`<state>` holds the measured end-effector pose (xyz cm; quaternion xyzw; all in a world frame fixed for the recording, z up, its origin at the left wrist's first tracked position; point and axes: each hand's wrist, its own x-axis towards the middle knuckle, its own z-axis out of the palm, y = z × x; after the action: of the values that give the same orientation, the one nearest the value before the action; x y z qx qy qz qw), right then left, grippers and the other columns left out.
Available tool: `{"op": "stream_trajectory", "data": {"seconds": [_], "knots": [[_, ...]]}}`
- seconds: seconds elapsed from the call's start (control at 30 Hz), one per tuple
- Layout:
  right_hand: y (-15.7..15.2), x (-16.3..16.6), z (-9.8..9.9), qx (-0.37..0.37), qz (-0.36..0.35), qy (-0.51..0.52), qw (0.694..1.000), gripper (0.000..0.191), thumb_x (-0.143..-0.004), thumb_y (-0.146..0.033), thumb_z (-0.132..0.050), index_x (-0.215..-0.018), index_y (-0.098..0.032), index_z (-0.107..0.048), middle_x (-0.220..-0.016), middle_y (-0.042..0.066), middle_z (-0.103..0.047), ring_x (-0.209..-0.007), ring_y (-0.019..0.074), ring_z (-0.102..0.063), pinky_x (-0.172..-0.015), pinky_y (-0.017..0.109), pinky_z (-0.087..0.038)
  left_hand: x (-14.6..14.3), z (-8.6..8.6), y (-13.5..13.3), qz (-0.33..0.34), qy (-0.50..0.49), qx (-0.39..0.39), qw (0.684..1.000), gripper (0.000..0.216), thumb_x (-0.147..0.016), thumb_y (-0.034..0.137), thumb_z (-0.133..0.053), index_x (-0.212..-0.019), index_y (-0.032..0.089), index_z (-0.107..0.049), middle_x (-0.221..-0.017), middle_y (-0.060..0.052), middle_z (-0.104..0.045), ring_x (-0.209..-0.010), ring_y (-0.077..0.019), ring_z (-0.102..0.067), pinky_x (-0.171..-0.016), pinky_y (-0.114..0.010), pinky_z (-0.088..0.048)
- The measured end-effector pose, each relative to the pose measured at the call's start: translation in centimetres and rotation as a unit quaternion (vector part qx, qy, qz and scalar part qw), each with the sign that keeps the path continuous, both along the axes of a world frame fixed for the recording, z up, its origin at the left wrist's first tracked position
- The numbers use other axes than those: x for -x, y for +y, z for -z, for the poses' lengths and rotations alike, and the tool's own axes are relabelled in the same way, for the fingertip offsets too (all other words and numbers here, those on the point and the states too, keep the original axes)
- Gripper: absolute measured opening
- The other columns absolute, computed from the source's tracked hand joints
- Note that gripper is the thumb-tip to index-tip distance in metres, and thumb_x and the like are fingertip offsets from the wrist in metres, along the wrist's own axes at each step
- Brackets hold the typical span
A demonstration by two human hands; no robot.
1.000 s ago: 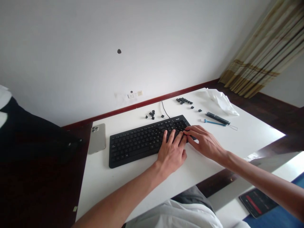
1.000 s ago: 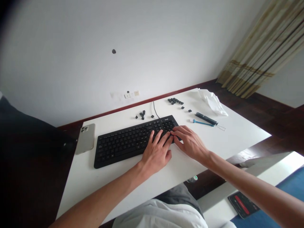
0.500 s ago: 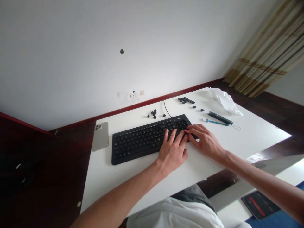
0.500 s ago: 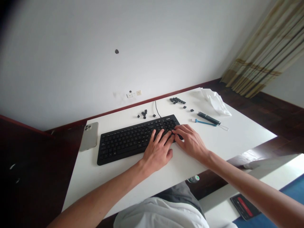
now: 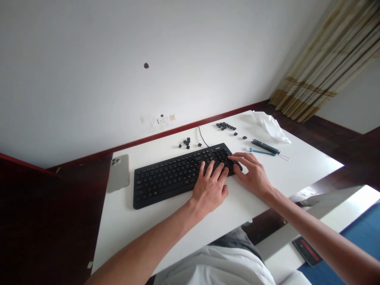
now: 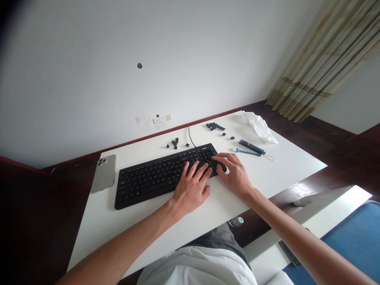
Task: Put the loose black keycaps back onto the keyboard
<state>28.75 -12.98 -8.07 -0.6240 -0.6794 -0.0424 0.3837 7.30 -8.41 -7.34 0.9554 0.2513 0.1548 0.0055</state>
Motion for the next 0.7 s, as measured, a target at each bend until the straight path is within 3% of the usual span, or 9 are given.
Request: {"op": "stream_trajectory", "data": {"seconds": [0.2,0.33,0.5,0.6,0.7], "knots": [[0.0,-0.7,-0.2,-0.007,0.128,0.119,0.985,0.024,-0.091,-0.023,-0.058,-0.104,-0.028,-0.077,-0.11,0.005,-0.074,-0.079,0.0219,-0.063,-0.065,0.037,-0.054,-0.7,-0.5,0.2,0.019,-0.005,-0.004,1.0,0.057,-0.101,0.032,-0.047,-0.156,0.017,-0.047,-0.167,-0.005,-0.041,-0.153,-0.0321,-0.033,-0.13,-0.058,-0.023],[0.1,-1.1,0.1,-0.009,0.141,0.143,0.98,0.02,-0.088,-0.022,-0.06,-0.096,-0.027,-0.078,-0.105,0.005,-0.074,-0.073,0.0195,-0.059,-0.057,0.033,-0.049,-1.1,-0.6,0.6,0.037,0.003,-0.009,0.999,0.055,-0.1,0.032,-0.047,-0.151,0.012,-0.052,-0.159,-0.009,-0.051,-0.152,-0.0292,-0.036,-0.131,-0.053,-0.021],[0.7,-1.2,-0.5,-0.02,0.076,0.079,0.994,0.021,-0.09,-0.019,-0.058,-0.092,-0.027,-0.077,-0.102,0.004,-0.074,-0.087,0.0229,-0.066,-0.07,0.037,-0.054,-1.4,-0.3,0.5,0.063,0.028,-0.047,0.996,0.058,-0.101,0.03,-0.044,-0.15,-0.001,-0.05,-0.157,-0.02,-0.05,-0.144,-0.0282,-0.046,-0.125,-0.038,-0.031],[2.3,-1.9,-1.6,-0.046,0.061,0.025,0.997,0.022,-0.092,-0.02,-0.057,-0.095,-0.028,-0.077,-0.101,0.004,-0.075,-0.094,0.0254,-0.068,-0.086,0.043,-0.055,-1.4,-0.2,0.3,0.064,0.037,-0.05,0.996,0.06,-0.101,0.031,-0.044,-0.15,-0.002,-0.048,-0.157,-0.022,-0.049,-0.144,-0.0294,-0.047,-0.123,-0.038,-0.032],[5.5,-3.7,-2.8,-0.05,0.072,-0.003,0.996,0.025,-0.093,-0.022,-0.057,-0.104,-0.028,-0.078,-0.104,0.006,-0.076,-0.099,0.028,-0.068,-0.091,0.046,-0.055,-1.3,-0.2,0.3,0.057,0.033,-0.04,0.997,0.059,-0.101,0.031,-0.044,-0.152,0.001,-0.048,-0.16,-0.02,-0.046,-0.145,-0.0286,-0.045,-0.125,-0.04,-0.03]]}}
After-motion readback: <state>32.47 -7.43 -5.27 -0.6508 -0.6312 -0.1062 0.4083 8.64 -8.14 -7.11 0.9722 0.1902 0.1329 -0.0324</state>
